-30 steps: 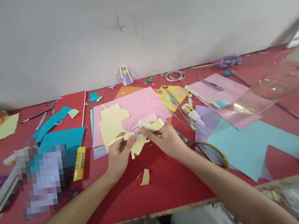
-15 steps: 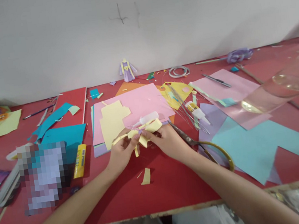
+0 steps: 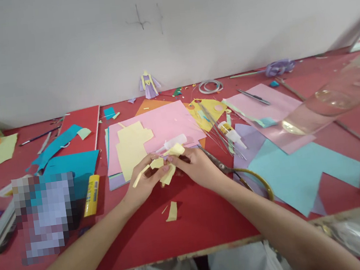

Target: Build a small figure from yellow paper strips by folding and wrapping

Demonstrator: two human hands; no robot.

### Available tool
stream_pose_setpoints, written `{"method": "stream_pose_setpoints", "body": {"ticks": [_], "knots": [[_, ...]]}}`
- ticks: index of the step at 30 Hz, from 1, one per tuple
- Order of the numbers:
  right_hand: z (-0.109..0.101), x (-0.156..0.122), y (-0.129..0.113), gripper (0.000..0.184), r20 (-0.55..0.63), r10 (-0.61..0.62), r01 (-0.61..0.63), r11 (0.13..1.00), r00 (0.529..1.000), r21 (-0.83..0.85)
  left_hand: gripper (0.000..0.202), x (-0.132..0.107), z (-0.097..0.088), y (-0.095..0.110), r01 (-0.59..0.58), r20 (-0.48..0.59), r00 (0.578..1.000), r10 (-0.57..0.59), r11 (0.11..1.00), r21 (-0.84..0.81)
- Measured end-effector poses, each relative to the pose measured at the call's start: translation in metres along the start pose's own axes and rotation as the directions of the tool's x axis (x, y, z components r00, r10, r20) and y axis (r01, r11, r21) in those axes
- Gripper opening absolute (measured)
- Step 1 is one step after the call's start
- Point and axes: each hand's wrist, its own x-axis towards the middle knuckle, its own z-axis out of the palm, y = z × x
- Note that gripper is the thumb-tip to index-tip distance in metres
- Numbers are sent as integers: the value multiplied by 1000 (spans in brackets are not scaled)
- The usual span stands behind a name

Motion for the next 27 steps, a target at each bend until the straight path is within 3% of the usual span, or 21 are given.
{"method": "stream_pose_setpoints", "body": {"ticks": [7, 10, 17, 21, 27], "knots": [[-1, 1, 5, 29, 104, 49, -63, 988, 993, 138, 26, -2, 1, 2, 42, -15, 999, -42, 999, -18], [-1, 3, 9, 27, 77, 34, -48, 983, 996, 180, 25, -1, 1, 4, 23, 0, 1000, -23, 1000, 10], [-2, 3, 9, 19, 60, -42, 34, 992, 997, 125, 21, -2, 1, 7, 35, 173, 984, -36, 999, 8], [-3, 3, 7, 14, 72, -83, 78, 995, 994, 61, 22, -4, 2, 7, -6, 202, 979, 3, 1000, 14], [-3, 3, 3, 19, 89, -91, 72, 977, 992, 199, 19, -6, 1, 7, -71, 239, 970, 47, 993, 93]]}}
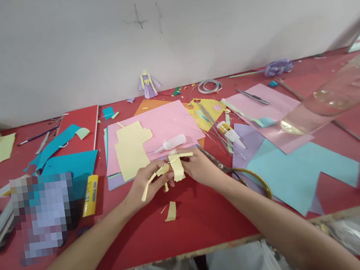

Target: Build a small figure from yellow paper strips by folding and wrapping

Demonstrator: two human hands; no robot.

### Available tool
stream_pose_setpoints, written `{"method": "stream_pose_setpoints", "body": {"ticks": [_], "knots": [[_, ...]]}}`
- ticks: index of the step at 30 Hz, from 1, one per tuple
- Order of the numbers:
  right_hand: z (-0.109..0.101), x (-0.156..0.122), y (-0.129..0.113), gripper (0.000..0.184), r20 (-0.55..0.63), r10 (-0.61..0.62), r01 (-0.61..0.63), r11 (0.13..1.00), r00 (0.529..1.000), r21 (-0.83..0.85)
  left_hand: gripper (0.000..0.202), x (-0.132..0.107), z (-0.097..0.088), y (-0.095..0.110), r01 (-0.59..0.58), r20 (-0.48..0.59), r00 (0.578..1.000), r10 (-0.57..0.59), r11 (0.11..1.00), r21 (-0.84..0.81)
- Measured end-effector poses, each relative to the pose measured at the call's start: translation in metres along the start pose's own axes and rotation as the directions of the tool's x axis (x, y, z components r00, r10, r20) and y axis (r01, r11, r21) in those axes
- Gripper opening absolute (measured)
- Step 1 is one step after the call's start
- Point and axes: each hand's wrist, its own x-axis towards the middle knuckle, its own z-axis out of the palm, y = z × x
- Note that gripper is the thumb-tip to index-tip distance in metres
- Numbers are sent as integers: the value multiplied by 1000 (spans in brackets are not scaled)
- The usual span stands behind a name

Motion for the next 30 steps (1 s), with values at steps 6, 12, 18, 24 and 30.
{"method": "stream_pose_setpoints", "body": {"ticks": [6, 12, 18, 24, 30], "knots": [[4, -2, -6, 22, 94, 140, -145, 988, 986, 50, 17, -1, 1, 1, -81, 32, 997, 77, 983, 165], [5, -3, 1, 20, -45, 259, -254, 963, 965, 96, 18, -2, 1, -6, -201, -23, 974, 226, 904, 377], [8, -4, -11, 21, -15, 293, -286, 942, 956, 173, 20, -2, 0, -10, -241, -8, 963, 268, 877, 415], [13, -5, -8, 29, -106, 286, -265, 948, 953, 174, 25, -2, 1, -2, -47, -26, 998, 53, 984, 170], [10, -4, -12, 31, 21, 219, -220, 962, 975, 162, 33, -1, 1, -1, 65, -36, 998, -60, 985, 157]]}}
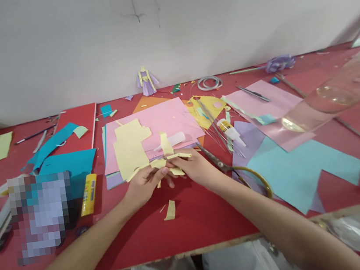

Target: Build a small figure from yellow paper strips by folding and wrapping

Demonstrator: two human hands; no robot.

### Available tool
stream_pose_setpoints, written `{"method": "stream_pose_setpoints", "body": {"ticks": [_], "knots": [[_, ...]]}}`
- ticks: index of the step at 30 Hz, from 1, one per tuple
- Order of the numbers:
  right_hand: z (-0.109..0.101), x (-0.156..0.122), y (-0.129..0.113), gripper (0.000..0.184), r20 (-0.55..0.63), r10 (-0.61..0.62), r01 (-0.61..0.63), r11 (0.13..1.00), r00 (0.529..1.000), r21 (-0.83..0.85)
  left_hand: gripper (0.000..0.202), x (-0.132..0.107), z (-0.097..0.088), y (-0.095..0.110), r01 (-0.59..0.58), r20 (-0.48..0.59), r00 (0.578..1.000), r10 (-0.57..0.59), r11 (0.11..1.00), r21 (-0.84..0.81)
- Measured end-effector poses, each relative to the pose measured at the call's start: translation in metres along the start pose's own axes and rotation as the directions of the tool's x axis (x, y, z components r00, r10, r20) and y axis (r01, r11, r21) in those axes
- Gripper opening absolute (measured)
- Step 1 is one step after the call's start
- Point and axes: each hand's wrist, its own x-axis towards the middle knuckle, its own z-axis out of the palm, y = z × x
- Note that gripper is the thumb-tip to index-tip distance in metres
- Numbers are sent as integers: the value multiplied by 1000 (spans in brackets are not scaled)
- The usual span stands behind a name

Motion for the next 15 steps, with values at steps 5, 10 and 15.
{"method": "stream_pose_setpoints", "body": {"ticks": [5, 10, 15], "knots": [[-4, 4, 6, 21, -32, -55, 54, 998, 998, -41, 34, 1, -1, 6, 5, -57, 998, -9, 998, -62], [-7, 6, 14, 41, -225, -237, 181, 953, 945, -241, 28, 4, -1, 5, -39, -129, 992, 0, 952, -303], [-5, 1, 11, 39, -4, -491, 431, 769, 871, -473, 28, 8, 1, -7, -60, -154, 988, -25, 851, -522]]}}
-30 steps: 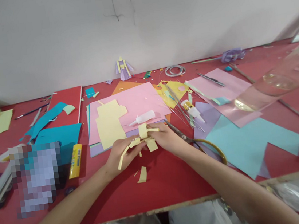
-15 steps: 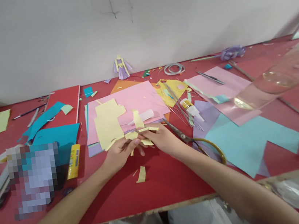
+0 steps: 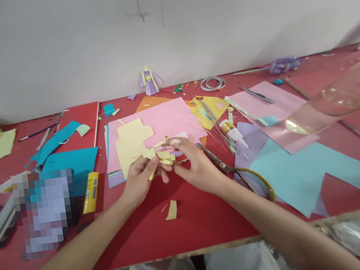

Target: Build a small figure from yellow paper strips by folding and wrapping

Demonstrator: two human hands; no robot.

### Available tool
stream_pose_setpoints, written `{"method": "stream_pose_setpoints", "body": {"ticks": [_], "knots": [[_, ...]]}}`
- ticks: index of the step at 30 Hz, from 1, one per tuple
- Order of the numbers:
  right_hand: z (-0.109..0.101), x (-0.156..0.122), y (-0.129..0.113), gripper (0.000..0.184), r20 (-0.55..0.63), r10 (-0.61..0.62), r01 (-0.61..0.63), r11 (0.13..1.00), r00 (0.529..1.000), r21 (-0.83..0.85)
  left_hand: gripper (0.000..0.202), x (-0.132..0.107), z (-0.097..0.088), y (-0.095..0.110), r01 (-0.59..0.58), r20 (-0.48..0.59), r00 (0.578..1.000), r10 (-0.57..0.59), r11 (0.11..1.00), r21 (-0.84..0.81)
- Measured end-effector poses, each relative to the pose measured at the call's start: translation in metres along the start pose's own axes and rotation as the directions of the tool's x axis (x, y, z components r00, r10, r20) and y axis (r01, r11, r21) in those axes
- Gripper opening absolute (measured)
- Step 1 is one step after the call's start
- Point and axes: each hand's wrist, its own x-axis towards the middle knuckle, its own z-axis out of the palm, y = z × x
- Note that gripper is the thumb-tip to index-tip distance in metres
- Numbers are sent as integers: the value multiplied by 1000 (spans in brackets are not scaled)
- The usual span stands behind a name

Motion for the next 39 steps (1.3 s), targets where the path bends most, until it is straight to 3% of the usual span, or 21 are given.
{"method": "stream_pose_setpoints", "body": {"ticks": [3, 6, 12, 19, 25, 31, 39], "knots": [[2, -1, -5, 26, 100, -85, 94, 992, 991, -89, 28, 1, -1, -2, 12, 8, 1000, -12, 996, -87], [2, -2, -7, 10, 123, -124, 140, 981, 985, -130, 28, 1, 1, 0, 13, 13, 1000, -12, 993, -119], [0, -3, -10, 10, 219, -12, 27, 997, 976, -66, 28, -2, 6, 4, 1, -34, 999, -3, 997, -76], [5, -3, -4, 26, 130, 126, -110, 986, 984, -125, 42, -5, 7, 8, 18, -110, 994, -2, 989, 145], [-1, 1, -10, 25, 252, 132, -143, 989, 959, 26, 37, -5, 5, 7, 33, -111, 994, -23, 996, 86], [-9, 4, -8, 28, 376, 190, -275, 943, 907, 186, 33, -5, 2, 4, 97, -35, 995, -94, 993, 68], [-10, 7, -9, 28, 490, 134, -342, 867, 861, 364, 32, -9, 5, 6, 20, -30, 999, -16, 990, 138]]}}
